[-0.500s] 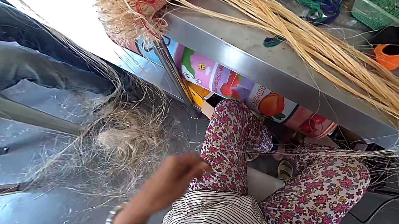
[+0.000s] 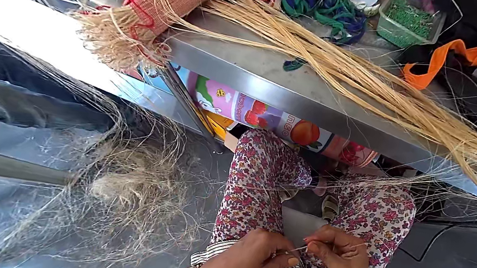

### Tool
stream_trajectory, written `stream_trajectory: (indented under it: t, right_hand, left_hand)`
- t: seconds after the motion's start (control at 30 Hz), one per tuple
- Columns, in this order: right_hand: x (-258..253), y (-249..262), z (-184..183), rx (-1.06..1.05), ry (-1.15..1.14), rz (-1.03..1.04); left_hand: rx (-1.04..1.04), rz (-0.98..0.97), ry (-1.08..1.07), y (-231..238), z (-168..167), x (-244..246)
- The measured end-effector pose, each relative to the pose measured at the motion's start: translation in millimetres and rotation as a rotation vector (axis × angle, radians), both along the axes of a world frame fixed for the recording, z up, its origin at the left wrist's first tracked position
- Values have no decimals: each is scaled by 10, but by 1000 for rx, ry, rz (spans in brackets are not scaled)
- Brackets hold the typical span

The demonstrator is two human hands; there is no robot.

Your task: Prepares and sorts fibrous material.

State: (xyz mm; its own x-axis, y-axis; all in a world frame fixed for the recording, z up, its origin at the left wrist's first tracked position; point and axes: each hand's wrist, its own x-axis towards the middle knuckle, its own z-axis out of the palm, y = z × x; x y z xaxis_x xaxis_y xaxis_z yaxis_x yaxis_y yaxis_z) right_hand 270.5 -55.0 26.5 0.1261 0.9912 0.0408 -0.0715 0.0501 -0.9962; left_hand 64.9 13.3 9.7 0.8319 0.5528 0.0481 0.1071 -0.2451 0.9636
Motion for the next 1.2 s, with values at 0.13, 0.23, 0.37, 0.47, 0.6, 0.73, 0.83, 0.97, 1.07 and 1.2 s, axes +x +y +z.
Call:
stream_trajectory:
  t: [0.13, 0.23, 0.37, 0.47, 0.6, 0.73, 0.83, 0.97, 1.07, 1.2]
  right_hand:
    - [50, 19, -21, 110, -195, -58]
    - [141, 28, -6, 156, -324, -37]
    - [201, 18, 13, 244, -481, -20]
    - [177, 36, -3, 291, -440, -65]
    - [64, 75, -102, 201, -162, -151]
    - [-85, 65, -111, -125, 397, -43]
    - [-157, 78, -89, -292, 535, 17]
    - [-209, 111, -90, -328, 470, 8]
    - [-235, 140, -70, -338, 437, -7]
    - [-222, 174, -46, -337, 375, -12]
  left_hand:
    - [-111, 191, -143, -10, -4, 43]
    - [-66, 268, -191, 23, 15, 21]
    - [-145, 243, -206, 84, 55, -29]
    - [-230, 171, -281, 116, 25, -41]
    - [-216, 58, -354, 126, 2, -17]
    - [-92, 130, -365, 96, -59, 80]
    - [-104, 263, -410, 48, -113, 131]
    - [-181, 367, -438, 19, -126, 152]
    - [-147, 394, -431, 32, -167, 151]
    - [-183, 455, -446, 47, -204, 166]
